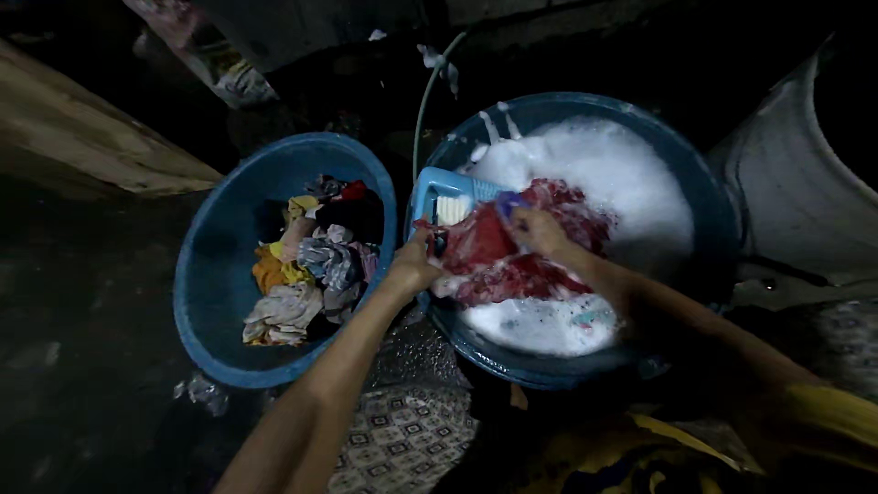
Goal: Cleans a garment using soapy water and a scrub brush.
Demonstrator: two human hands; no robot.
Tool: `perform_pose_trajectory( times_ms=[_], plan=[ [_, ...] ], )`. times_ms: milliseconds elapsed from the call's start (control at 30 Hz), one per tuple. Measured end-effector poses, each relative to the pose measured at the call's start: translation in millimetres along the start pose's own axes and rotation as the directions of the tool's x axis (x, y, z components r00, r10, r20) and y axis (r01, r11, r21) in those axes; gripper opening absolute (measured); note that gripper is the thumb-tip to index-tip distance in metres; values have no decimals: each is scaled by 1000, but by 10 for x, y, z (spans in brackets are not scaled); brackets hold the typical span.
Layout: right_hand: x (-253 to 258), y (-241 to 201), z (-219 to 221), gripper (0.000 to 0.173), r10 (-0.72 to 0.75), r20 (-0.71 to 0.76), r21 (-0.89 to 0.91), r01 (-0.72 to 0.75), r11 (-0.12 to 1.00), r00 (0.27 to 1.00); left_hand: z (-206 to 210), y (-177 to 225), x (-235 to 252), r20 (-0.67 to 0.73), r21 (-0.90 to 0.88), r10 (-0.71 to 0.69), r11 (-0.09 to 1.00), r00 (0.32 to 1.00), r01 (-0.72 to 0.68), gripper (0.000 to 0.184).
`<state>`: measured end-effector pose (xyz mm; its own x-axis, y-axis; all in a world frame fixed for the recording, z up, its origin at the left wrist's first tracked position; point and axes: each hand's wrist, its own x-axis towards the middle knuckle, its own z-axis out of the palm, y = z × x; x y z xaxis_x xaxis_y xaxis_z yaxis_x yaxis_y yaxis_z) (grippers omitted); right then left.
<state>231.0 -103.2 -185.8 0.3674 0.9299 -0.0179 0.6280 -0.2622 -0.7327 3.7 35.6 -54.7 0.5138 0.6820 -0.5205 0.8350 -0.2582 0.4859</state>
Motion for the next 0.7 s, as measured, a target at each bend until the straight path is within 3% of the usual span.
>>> perform_pose_trajectory(
  times_ms=[67, 133, 233, 267, 333, 433, 467, 533, 600, 633, 700],
  plan=[
    [4, 222, -216, 24, 102, -27, -45, -103, 994, 994, -2, 16, 25, -17, 19, 5, 1000, 1000, -5, 94],
    [-55, -304, -213, 27, 145, -43, -26, -146, 989, 989, -2, 45, 13, -19, 22, 15, 1000, 1000, -15, 92],
    [-168, -1232, 122, 26, -39, 96, 99, 29, 995, 995, 1, 6, -32, -28, 12, 42, 999, 999, -42, 92],
    [-196, -1211, 216, 26, -60, 150, 88, 47, 995, 987, 13, -43, -64, -35, 21, 47, 999, 998, -46, 91],
    [-116, -637, 207, 27, -16, 114, -32, 20, 999, 993, 7, -82, -88, -47, 39, 31, 999, 998, -29, 88],
    [-51, 235, -126, 30, 172, 36, -123, -167, 978, 984, 9, -88, -111, -52, 45, 6, 999, 999, -4, 83],
    [-77, 154, -208, 31, 201, 6, -133, -199, 971, 980, 10, -67, -107, -53, 42, -1, 999, 999, 3, 84],
    [-207, -643, -178, 29, 157, -14, -92, -157, 983, 988, -5, -26, -84, -55, 14, 4, 1000, 998, -3, 90],
    [-334, -1416, 87, 29, 44, 151, 63, -54, 997, 987, -5, -26, -90, -57, 19, 10, 1000, 998, -9, 97],
    [-358, -1498, 207, 30, 8, 236, 95, -32, 995, 972, -7, -37, -118, -64, 33, -2, 999, 998, 4, 99],
    [-296, -1016, 287, 28, 24, 217, 30, -32, 999, 976, -19, -98, -144, -94, -1, -14, 1000, 995, 14, 97]
  ],
)
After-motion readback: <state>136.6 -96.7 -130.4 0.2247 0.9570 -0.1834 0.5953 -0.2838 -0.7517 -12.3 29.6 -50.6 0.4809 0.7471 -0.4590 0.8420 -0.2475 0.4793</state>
